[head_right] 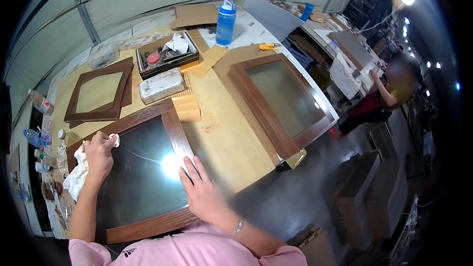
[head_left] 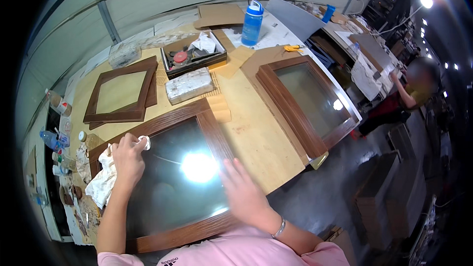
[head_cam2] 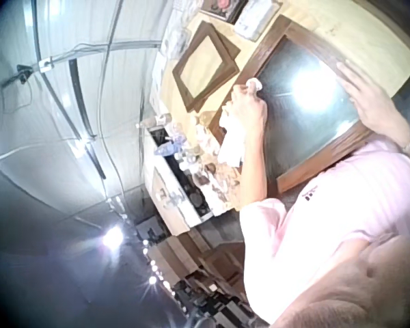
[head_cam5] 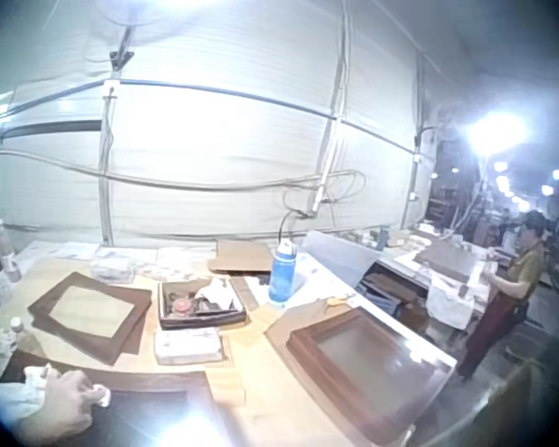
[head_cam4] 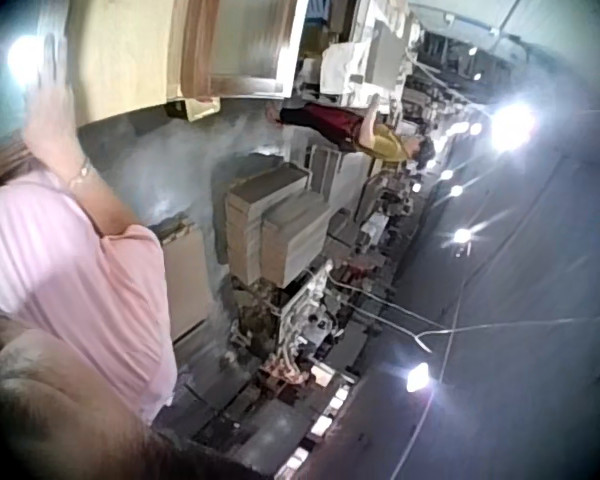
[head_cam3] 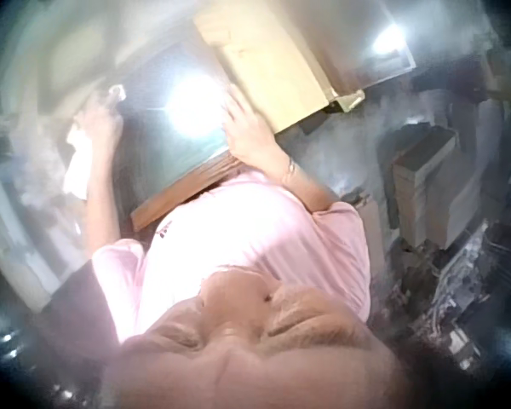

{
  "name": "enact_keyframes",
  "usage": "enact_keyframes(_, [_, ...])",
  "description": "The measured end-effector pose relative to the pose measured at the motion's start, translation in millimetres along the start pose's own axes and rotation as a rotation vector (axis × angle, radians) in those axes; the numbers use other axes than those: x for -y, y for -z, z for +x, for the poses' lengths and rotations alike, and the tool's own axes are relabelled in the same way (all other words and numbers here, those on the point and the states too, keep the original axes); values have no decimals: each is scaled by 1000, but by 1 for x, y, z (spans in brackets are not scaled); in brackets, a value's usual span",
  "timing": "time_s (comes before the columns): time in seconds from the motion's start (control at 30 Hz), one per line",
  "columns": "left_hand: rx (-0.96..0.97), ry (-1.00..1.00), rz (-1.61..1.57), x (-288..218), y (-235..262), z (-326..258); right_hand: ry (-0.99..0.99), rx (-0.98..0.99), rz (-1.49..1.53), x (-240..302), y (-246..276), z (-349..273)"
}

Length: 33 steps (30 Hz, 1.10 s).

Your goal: The person cleans wooden glass door frames using a cloth and liquid, removes debris from the glass with a small tool, and applies a sticker to the glass pane.

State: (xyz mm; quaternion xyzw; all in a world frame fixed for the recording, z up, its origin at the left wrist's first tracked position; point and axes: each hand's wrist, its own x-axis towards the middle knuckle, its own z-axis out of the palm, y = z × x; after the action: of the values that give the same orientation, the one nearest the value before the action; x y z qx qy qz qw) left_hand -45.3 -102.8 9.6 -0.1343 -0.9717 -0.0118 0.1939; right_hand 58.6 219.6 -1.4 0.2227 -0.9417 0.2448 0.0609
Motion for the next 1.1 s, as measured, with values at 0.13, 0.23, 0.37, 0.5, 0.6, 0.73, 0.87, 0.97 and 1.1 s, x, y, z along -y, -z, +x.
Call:
enact_keyframes(0.13, [-137,-150,-73,-70,-22,38,27,7,-13,-1,0,-1])
enact_keyframes(0.23, [-100,-130,-69,-67,-23,36,12,6,42,0,-2,0])
enact_keyframes(0.37, [-91,146,46,44,3,-50,6,-6,-4,-4,-5,-1])
enact_keyframes(0.5, [-89,288,73,69,18,-79,-7,-2,41,7,1,2])
enact_keyframes(0.6, [-117,40,-161,-12,-14,-21,-21,29,52,8,0,3])
enact_keyframes(0.73, [-31,-20,-133,-29,-10,-8,38,28,-36,2,5,2])
enact_keyframes(0.87, [-25,327,11,77,13,-80,-16,48,24,5,4,-1])
enact_keyframes(0.97, [-47,240,47,27,27,-75,4,55,35,8,2,2])
enact_keyframes(1.1, [77,-159,-348,-69,38,-82,-26,52,57,7,6,4])
